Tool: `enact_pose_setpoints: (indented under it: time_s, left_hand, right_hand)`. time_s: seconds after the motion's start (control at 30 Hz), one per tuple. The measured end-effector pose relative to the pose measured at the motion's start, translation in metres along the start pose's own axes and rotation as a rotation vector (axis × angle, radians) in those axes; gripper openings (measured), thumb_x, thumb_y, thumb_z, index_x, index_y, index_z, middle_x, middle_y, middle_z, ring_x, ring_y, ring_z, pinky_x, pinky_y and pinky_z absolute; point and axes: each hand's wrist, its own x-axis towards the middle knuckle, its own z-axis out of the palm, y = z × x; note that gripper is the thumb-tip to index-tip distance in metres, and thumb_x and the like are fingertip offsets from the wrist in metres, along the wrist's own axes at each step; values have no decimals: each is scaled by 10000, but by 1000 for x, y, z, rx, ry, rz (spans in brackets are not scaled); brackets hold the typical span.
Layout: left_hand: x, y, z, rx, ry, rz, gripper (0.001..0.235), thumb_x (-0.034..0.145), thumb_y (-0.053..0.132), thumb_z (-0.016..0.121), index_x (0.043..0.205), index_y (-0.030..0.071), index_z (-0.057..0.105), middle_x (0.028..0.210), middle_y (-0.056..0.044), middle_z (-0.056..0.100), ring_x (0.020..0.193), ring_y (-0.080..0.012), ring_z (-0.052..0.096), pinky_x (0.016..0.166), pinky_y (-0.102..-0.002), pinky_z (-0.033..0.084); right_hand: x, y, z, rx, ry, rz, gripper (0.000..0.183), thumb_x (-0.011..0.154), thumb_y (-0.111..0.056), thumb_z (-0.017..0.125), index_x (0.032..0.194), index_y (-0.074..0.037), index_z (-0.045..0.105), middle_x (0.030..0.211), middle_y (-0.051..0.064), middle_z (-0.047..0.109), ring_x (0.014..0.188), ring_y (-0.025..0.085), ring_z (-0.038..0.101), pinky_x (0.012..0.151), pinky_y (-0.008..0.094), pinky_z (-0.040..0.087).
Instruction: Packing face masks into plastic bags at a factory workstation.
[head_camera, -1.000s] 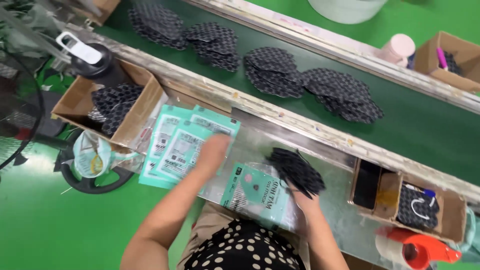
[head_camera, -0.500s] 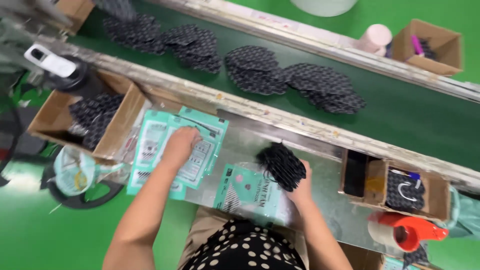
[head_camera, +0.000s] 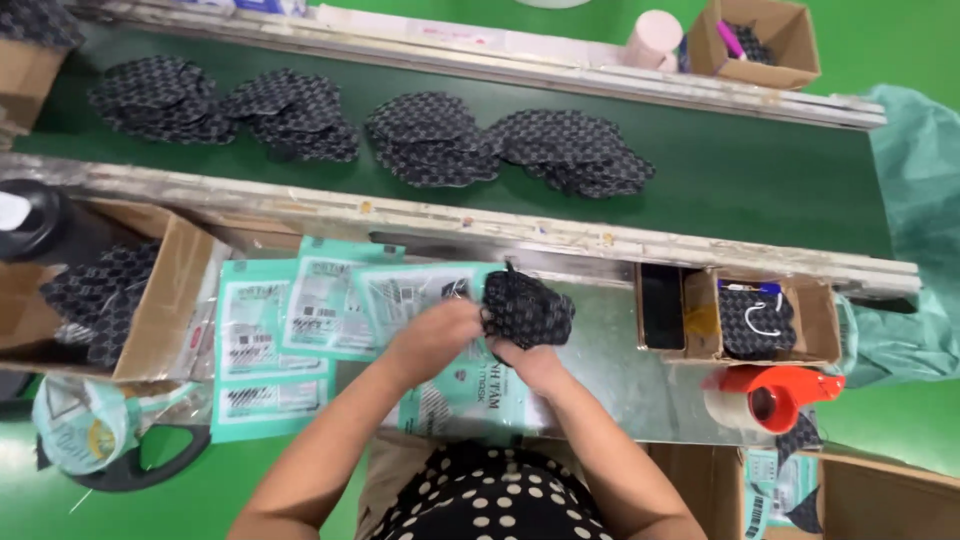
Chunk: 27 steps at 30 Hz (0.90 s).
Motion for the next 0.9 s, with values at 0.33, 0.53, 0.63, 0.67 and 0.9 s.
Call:
enact_pose_setpoints:
  time_s: [0.33,0.53,0.63,0.67,0.9]
  left_hand:
    - [21,-5,-7,-166,402,-694,148,961,224,656,911,99,717,979,-43,725,1053,-268,652,1032,-455,383]
    - [49,11,5,108,316,-388,100,887,215,643,841,151,705,889,-42,712,967,-305,636,974,-519,378]
    - [44,-4,4,101,303,-603,207,968,242,629,826,97,670,854,-88,679,915,-326,625,965,-485,405]
    - [41,-10,-1,58,340,-754,264,1020,244,633,820,73,646,843,-99,661,913,-335,621,974,-465,412]
    - [59,22,-21,-264,112,-415,130,879,214,701,877,84,714,881,-78,724,878,-294,661,884,-439,420]
  right_hand:
    - [-1,20,-14,224,-91,193,247,973,-220,703,1088,-1,706,935,40,717,851,165,632,773,360,532]
    - [5,-59,-29,-242,-391,-69,229,917,-170,734,1110,-47,724,1009,109,700,908,255,654,809,400,534]
    - [5,-50,-47,-139,-274,-205,255,931,-118,713,1172,-34,696,1136,133,675,1037,252,639,884,415,519]
    - [2,-45,-49,-96,-183,-269,252,931,-94,709,1173,-27,688,1167,126,669,1078,228,642,904,410,523]
    - [7,-29,-36,190,-78,114,337,894,-94,708,1219,-104,618,1101,9,675,915,75,632,763,268,548]
